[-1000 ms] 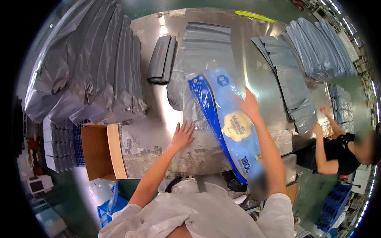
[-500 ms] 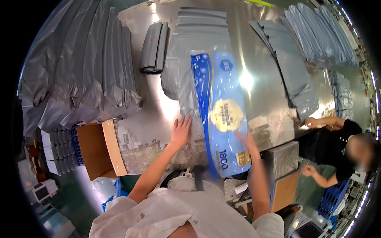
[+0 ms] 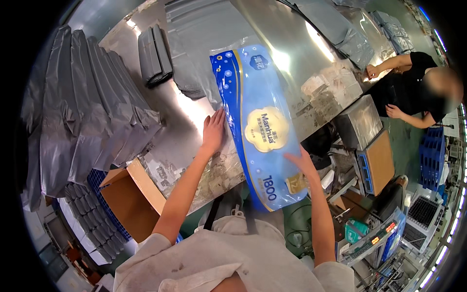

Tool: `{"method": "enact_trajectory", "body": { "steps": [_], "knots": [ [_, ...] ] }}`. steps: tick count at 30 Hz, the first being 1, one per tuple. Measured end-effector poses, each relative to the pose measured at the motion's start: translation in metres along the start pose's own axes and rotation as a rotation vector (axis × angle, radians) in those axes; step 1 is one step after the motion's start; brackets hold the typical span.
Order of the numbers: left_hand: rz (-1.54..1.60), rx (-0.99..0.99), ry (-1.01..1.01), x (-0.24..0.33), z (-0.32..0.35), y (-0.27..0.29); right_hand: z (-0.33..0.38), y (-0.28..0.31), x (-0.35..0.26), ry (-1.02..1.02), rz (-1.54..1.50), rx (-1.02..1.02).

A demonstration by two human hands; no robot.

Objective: The person places packages of tissue paper into gray plastic bags on a metal table. They fold the top of each bag to seal it and then move the sealed package aside. The person repeats this process with multiple packages throughout the clip.

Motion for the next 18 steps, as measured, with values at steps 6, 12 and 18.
{"method": "enact_trajectory", "body": {
  "steps": [6, 12, 18],
  "knots": [
    [-0.122, -0.052, 0.004, -0.004, 0.009, -0.012, 0.14, 0.019, 0.108, -0.277, -0.906, 0.164],
    [-0.129, 0.01, 0.002, 0.015, 0.001, -0.018, 0.2, -0.093, 0.184, -0.032, -1.176, 0.371],
    [-0.117, -0.108, -0.119, 0.006, -0.004, -0.018, 0.181, -0.093, 0.17, 0.016, -1.092, 0.617]
  ]
}}
Point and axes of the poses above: each hand's wrist, its own z-axis away from the middle knuckle, its own y-axis out of the back of the hand, x = y × z, the point moved 2 cm from there along -z, towards the middle knuckle, and after that the axes turned 6 degrees about -z, right-handed, at the moved point
